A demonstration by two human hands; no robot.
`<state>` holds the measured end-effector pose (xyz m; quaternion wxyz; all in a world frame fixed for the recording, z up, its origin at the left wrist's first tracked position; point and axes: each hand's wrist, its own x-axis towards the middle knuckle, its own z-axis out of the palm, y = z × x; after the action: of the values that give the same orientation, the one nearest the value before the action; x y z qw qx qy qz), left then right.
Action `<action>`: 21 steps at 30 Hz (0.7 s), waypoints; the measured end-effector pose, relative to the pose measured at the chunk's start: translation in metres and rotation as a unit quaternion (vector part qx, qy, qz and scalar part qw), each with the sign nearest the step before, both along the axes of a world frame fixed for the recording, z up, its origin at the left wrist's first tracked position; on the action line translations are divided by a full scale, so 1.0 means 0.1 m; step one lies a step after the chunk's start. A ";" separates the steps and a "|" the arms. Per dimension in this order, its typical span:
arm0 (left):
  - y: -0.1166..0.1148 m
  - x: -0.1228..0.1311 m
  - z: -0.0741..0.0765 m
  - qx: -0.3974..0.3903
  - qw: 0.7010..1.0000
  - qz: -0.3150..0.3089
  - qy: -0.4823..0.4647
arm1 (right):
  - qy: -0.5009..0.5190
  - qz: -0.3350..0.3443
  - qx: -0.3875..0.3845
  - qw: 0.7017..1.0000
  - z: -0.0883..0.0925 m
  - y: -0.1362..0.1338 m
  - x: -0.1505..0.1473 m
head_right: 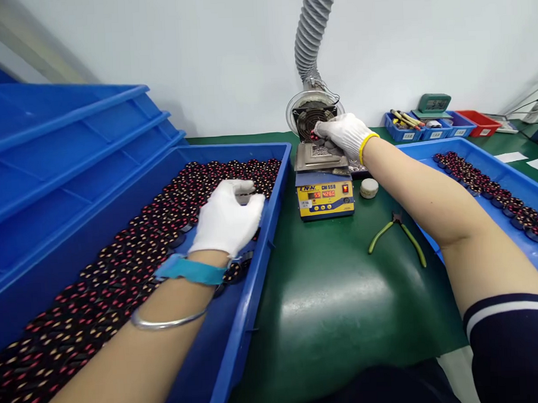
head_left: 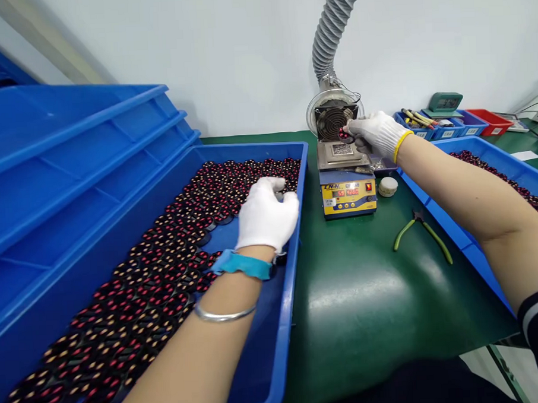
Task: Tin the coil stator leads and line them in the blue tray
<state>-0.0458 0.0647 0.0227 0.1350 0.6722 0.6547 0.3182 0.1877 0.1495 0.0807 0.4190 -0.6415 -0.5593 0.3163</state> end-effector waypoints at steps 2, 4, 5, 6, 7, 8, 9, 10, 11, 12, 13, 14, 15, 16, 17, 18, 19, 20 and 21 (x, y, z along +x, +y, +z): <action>0.09 -0.16 -0.02 -0.090 0.986 -0.052 0.131 | 0.108 0.018 -0.011 0.994 0.02 -0.13 0.05; 0.17 -0.31 -0.07 -0.162 0.961 -0.139 0.179 | 0.173 0.026 -0.030 0.984 0.04 -0.25 0.13; 0.21 -0.36 -0.10 -0.187 0.948 -0.179 0.183 | 0.186 0.024 -0.041 0.981 0.05 -0.30 0.16; 0.24 -0.40 -0.11 -0.203 0.939 -0.208 0.183 | 0.194 0.023 -0.050 0.980 0.05 -0.36 0.20; 0.25 -0.41 -0.11 -0.205 0.938 -0.211 0.184 | 0.199 0.024 -0.058 0.978 0.06 -0.41 0.23; 0.25 -0.40 -0.10 -0.191 0.945 -0.193 0.184 | 0.204 0.026 -0.063 0.977 0.06 -0.47 0.25; 0.22 -0.37 -0.06 -0.158 0.959 -0.160 0.175 | 0.209 0.030 -0.065 0.975 0.06 -0.52 0.25; 0.17 -0.30 -0.02 -0.112 0.974 -0.121 0.153 | 0.214 0.037 -0.064 0.974 0.05 -0.58 0.24; 0.08 -0.21 0.03 -0.065 0.987 -0.092 0.117 | 0.218 0.046 -0.060 0.973 0.03 -0.64 0.21; -0.02 -0.11 0.08 -0.021 0.994 -0.092 0.063 | 0.219 0.055 -0.057 0.972 -0.01 -0.70 0.17; -0.13 0.00 0.13 -0.003 0.993 -0.114 -0.004 | 0.216 0.064 -0.055 0.973 -0.05 -0.77 0.12; -0.24 0.11 0.16 -0.010 0.988 -0.146 -0.057 | 0.209 0.073 -0.051 0.974 -0.11 -0.83 0.06; -0.33 0.22 0.17 -0.029 0.982 -0.167 -0.086 | 0.198 0.081 -0.048 0.976 -0.17 -0.89 0.00; -0.41 0.30 0.17 -0.048 0.978 -0.181 -0.097 | 0.185 0.086 -0.044 0.978 -0.24 -0.96 -0.06; -0.47 0.36 0.16 -0.065 0.974 -0.186 -0.112 | 0.168 0.093 -0.039 0.981 -0.30 -1.01 -0.13; -0.49 0.41 0.13 -0.081 0.969 -0.193 -0.131 | 0.148 0.101 -0.030 0.983 -0.37 -1.07 -0.18; -0.50 0.43 0.10 -0.099 0.962 -0.202 -0.157 | 0.124 0.107 -0.017 0.986 -0.43 -1.12 -0.23; -0.50 0.43 0.07 -0.117 0.951 -0.213 -0.192 | 0.101 0.112 -0.002 0.989 -0.48 -1.16 -0.28; -0.48 0.43 0.04 -0.136 0.937 -0.224 -0.229 | 0.081 0.116 0.015 0.990 -0.51 -1.19 -0.31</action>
<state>-0.0030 0.0168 0.0266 0.4393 0.6859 0.4754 0.3326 0.1571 0.0306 0.0293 0.4332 -0.5379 -0.5992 0.4050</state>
